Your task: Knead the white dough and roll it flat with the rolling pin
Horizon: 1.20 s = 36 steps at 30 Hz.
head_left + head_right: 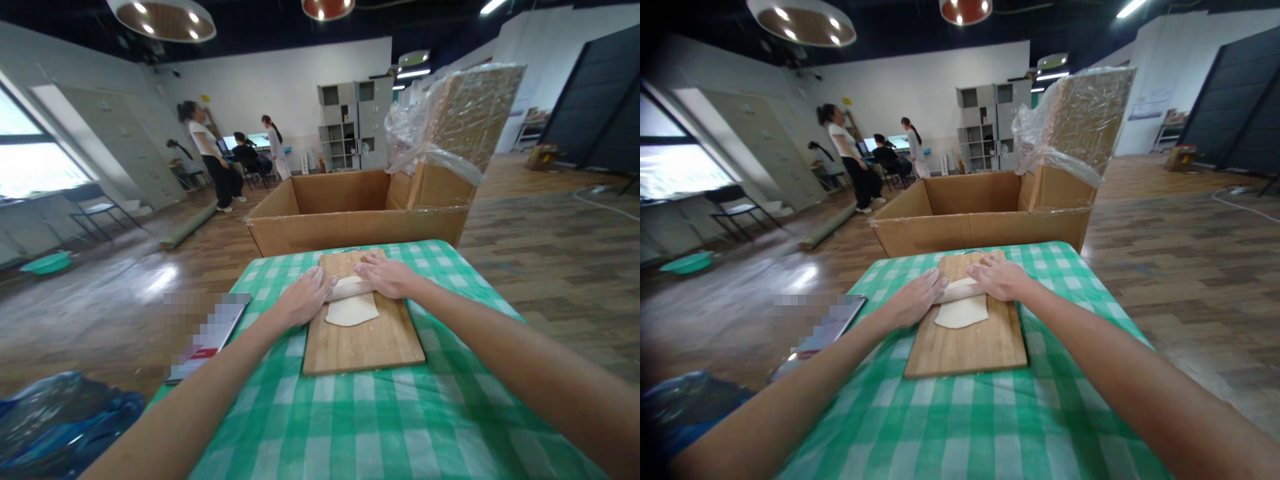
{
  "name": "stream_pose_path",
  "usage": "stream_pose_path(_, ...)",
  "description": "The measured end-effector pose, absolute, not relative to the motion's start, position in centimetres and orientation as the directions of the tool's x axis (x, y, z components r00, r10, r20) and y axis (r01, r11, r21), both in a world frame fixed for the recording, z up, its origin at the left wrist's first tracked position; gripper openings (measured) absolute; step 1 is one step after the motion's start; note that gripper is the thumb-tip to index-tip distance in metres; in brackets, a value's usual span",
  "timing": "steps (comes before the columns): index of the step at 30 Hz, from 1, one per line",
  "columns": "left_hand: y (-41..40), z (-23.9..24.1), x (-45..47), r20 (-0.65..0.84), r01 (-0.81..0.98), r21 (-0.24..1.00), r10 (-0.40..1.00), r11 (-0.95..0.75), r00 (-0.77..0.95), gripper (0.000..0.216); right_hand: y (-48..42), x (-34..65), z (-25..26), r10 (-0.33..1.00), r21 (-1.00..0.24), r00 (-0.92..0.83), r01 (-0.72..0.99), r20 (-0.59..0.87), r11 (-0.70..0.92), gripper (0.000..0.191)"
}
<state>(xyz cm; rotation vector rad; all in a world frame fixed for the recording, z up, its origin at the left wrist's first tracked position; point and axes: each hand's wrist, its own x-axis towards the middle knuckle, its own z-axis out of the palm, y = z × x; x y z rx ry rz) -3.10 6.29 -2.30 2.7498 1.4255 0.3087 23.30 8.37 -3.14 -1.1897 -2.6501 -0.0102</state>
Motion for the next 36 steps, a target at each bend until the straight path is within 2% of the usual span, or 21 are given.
stream_pose_path(4, 3.5, -1.9, -2.7, 0.206, 0.823, 0.124, 0.826, -0.554, 0.525, 0.058, 5.2, 23.4, -3.3, 0.774, -0.065, -0.586, 0.785, 0.240, 0.615, 0.057)
stream_pose_path(6, 1.8, -1.9, -2.7, 0.213, 0.831, 0.112, 0.830, -0.545, 0.515, 0.063, 3.0, 23.4, -3.3, 0.813, -0.094, -0.522, 0.824, 0.256, 0.559, 0.069)
stream_pose_path(9, -0.6, -2.2, -2.9, 0.227, 0.827, 0.069, 0.816, -0.558, 0.532, 0.073, -0.3, 23.5, -3.0, 0.812, -0.116, -0.525, 0.817, 0.255, 0.565, 0.075)
stream_pose_path(25, -8.0, -2.0, -4.6, 0.184, 0.766, -0.004, 0.752, -0.643, 0.633, 0.092, -9.8, 24.3, -4.0, 0.748, -0.059, -0.592, 0.771, 0.301, 0.634, 0.089)
stream_pose_path(36, -9.7, -2.1, -4.8, 0.205, 0.748, 0.061, 0.742, -0.661, 0.639, 0.092, -11.6, 24.6, -3.8, 0.734, -0.127, -0.606, 0.738, 0.307, 0.663, 0.092)
